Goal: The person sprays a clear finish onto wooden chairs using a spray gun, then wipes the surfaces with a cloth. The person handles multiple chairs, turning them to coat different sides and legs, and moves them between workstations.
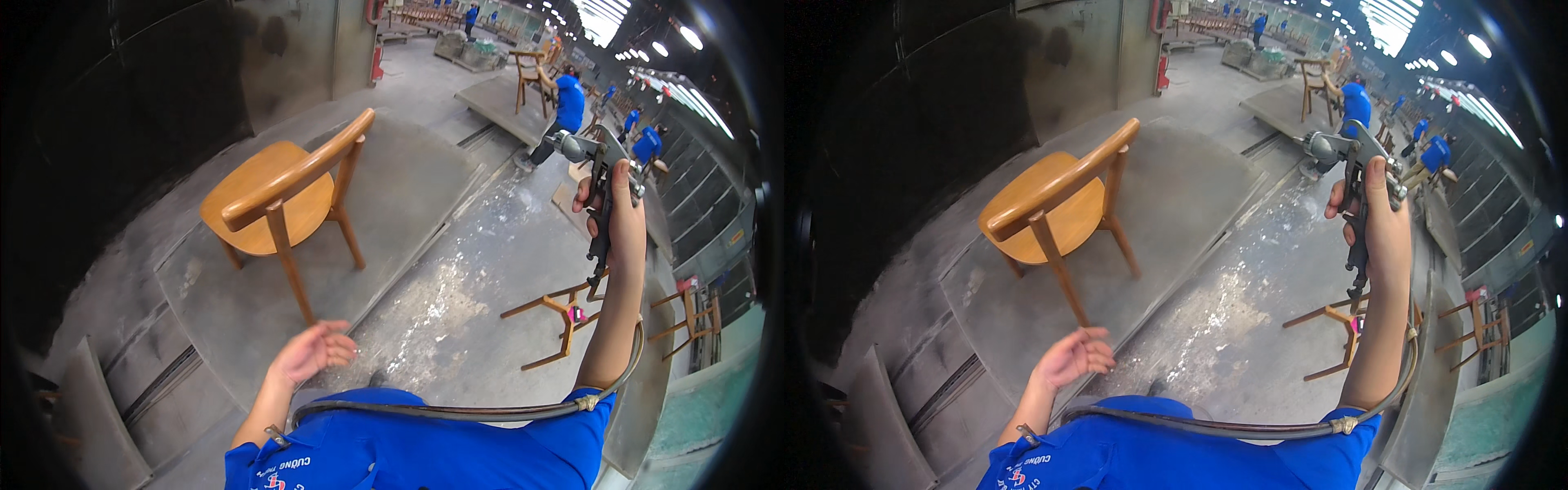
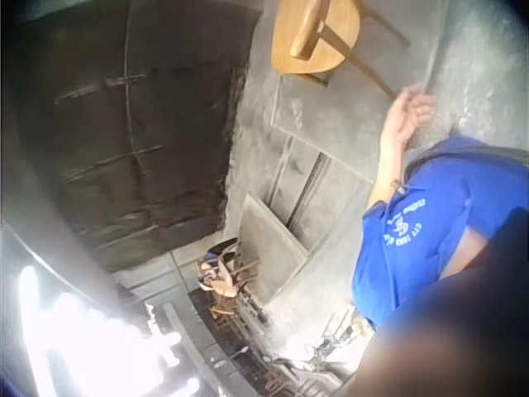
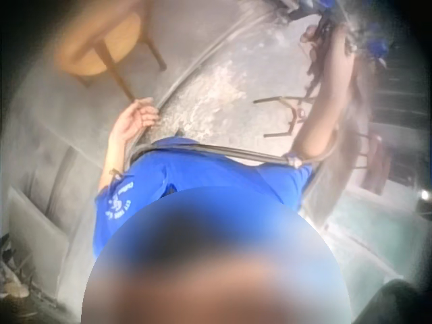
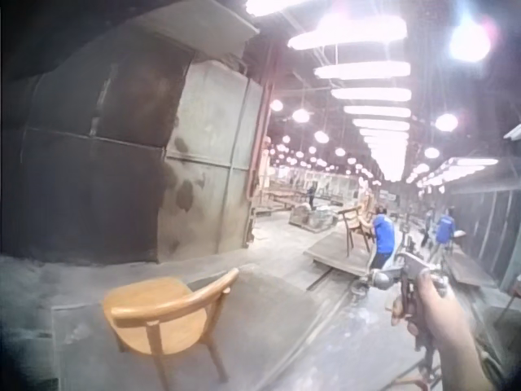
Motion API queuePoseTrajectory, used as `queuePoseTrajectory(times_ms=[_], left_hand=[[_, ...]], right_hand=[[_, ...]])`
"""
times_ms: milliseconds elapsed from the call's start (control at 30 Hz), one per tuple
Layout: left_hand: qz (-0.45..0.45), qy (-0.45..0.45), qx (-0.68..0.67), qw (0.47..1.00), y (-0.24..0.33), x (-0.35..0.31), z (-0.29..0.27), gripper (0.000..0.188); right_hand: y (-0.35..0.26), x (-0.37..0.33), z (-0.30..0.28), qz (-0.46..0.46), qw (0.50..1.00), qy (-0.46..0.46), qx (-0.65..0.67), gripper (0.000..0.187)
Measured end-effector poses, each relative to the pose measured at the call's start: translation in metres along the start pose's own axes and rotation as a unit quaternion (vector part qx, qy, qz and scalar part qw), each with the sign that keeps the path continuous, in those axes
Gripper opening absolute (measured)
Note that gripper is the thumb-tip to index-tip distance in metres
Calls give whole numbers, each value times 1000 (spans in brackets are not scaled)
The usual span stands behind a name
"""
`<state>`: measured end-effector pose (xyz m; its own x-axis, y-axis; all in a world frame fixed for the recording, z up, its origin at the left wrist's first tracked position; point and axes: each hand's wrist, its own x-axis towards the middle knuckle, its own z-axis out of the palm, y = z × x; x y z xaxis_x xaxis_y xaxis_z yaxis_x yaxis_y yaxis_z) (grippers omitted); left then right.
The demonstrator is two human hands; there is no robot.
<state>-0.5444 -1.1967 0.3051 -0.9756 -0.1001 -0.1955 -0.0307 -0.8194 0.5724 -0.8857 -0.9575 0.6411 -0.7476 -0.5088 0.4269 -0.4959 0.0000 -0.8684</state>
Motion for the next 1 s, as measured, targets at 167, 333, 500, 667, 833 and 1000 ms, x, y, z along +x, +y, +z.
queuePoseTrajectory(times_ms=[167, 333, 500, 667, 833, 1000], left_hand=[[-4, 301, -125, 945, -30, -14, -132, 45], [-34, 452, -171, 875, -35, -55, -236, 40], [7, 532, -210, 821, 30, -71, -302, 33], [58, 534, -99, 838, 135, -49, -321, 37], [90, 550, -87, 826, 219, -2, -341, 49], [92, 450, -97, 883, 265, 49, -378, 55]], right_hand=[[60, -38, -12, 52, 994, 50, 78, 69], [101, -107, 10, 85, 993, 7, 85, 73], [119, -159, 41, 199, 975, -15, 100, 73], [133, -196, 98, 275, 958, 40, 65, 60], [145, -222, 151, 368, 928, 57, -4, 40], [113, -242, 173, 413, 906, 95, 3, 49]])
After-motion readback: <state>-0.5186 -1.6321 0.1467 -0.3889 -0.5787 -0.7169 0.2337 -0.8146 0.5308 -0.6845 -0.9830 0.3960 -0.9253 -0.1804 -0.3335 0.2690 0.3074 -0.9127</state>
